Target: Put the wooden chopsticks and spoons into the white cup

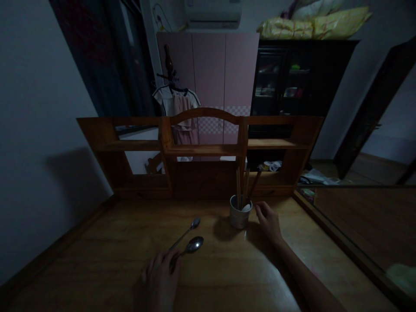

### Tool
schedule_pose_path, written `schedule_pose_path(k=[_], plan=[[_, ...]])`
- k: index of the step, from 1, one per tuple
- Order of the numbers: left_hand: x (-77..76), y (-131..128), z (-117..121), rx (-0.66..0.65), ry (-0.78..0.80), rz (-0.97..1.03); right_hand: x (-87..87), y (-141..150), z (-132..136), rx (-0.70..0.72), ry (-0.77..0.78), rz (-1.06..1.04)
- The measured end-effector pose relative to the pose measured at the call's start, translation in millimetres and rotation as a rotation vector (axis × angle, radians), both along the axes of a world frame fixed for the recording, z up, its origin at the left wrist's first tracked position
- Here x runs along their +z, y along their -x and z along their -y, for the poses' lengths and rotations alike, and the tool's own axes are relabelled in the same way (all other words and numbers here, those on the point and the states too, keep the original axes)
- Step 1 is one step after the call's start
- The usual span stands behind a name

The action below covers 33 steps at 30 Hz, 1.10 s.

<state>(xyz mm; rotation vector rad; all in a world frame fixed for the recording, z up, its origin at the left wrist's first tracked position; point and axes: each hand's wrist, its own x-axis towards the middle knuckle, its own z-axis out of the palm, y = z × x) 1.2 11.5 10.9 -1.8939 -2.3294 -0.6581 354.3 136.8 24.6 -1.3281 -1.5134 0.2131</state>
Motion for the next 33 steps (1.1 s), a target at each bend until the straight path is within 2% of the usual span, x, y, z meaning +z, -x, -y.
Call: schedule_pose_path(k=[4, 11, 13, 17, 21, 24, 28, 33], plan=[[0.2, 5, -4, -0.038, 0.031, 0.043, 0.5, 0, 0, -0.002, -0.001, -0.006], [-18.6, 18, -15, -0.102, -0.040, 0.233, 1.8, 1, 2, 0.003, 0.003, -0.002], [-15.6, 17, -13, -0.080, -0.025, 0.355, 1.9, 1, 2, 0.004, 0.004, -0.001], [0.7, 10, -5, -0.025, 0.030, 0.641, 0.9, 0, 1, -0.001, 0.004, -0.003], [17.7, 2, 3, 0.016, -0.061, 0.798, -0.1, 0, 0, -0.002, 0.006, -0.006], [26.0, -7, 8, -0.025, -0.115, 0.903, 0.0, 0, 0, 0.000, 0.006, -0.007], [28.4, -27, 14, -0.110, -0.128, 1.216, 0.7, 0, 1, -0.004, 0.003, -0.011], [26.5, -50, 22, -0.130, 0.054, 1.674, 1.6, 0, 2, 0.002, 0.005, -0.009]])
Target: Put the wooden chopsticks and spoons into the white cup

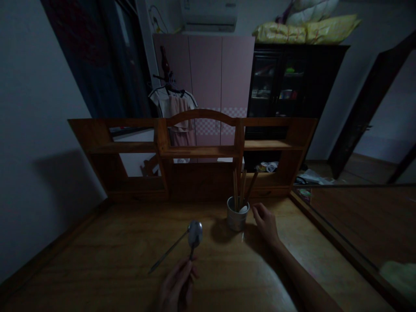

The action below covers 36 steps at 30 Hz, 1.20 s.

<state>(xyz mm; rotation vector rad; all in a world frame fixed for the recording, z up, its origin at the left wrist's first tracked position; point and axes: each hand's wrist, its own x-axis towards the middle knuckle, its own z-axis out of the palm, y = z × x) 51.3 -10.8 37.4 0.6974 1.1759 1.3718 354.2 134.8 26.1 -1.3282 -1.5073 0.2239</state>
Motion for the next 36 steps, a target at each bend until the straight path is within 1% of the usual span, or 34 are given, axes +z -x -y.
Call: schedule_pose_path(k=[2, 7, 15, 19, 23, 26, 30, 36], plan=[[0.8, -5, 3, -0.032, 0.030, 0.058, -0.2, 0, 0, 0.003, 0.005, 0.003], [1.8, -16, 5, -0.077, 0.038, 0.079, -1.3, 1, -1, 0.004, 0.012, 0.007], [-8.5, -52, 8, -0.163, 0.024, 0.131, -1.7, 1, 0, 0.001, 0.027, 0.018], [-9.1, -66, 10, -0.212, 0.016, 0.133, -0.7, 1, 1, 0.005, 0.037, 0.023], [-10.7, -71, 9, -0.238, 0.000, 0.120, 0.0, 1, 2, 0.008, 0.044, 0.024], [-16.0, -72, 8, -0.238, -0.013, 0.116, 0.2, 1, 2, 0.007, 0.046, 0.022], [-22.6, -73, 7, -0.228, 0.008, 0.107, 1.2, 1, 2, 0.008, 0.046, 0.016], [-21.6, -72, 8, -0.263, -0.009, 0.119, 3.0, 2, 3, 0.011, 0.037, 0.000]])
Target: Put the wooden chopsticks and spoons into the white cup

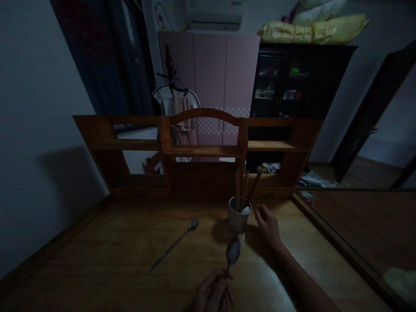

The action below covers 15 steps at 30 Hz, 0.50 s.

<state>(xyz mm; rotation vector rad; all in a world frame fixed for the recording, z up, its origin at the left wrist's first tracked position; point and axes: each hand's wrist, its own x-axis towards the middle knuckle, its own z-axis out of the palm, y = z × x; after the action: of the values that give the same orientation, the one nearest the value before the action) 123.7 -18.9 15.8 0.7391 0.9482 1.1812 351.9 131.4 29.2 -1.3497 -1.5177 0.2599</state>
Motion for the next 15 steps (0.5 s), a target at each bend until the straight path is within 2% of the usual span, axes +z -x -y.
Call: schedule_pose_path(k=[5, 8, 12, 15], plan=[[4.4, 6, 1, -0.008, -0.019, -0.018, 2.3, -1, -1, -0.025, -0.010, -0.042], [4.5, 10, -1, -0.052, -0.037, -0.013, 10.5, -12, -4, -0.080, -0.032, -0.094], [-2.3, 11, -4, -0.116, -0.059, 0.006, 39.4, -28, 5, -0.183, -0.098, -0.188], [-9.8, 7, -3, -0.073, -0.072, 0.028, 71.3, -18, 33, -0.189, -0.152, -0.326]])
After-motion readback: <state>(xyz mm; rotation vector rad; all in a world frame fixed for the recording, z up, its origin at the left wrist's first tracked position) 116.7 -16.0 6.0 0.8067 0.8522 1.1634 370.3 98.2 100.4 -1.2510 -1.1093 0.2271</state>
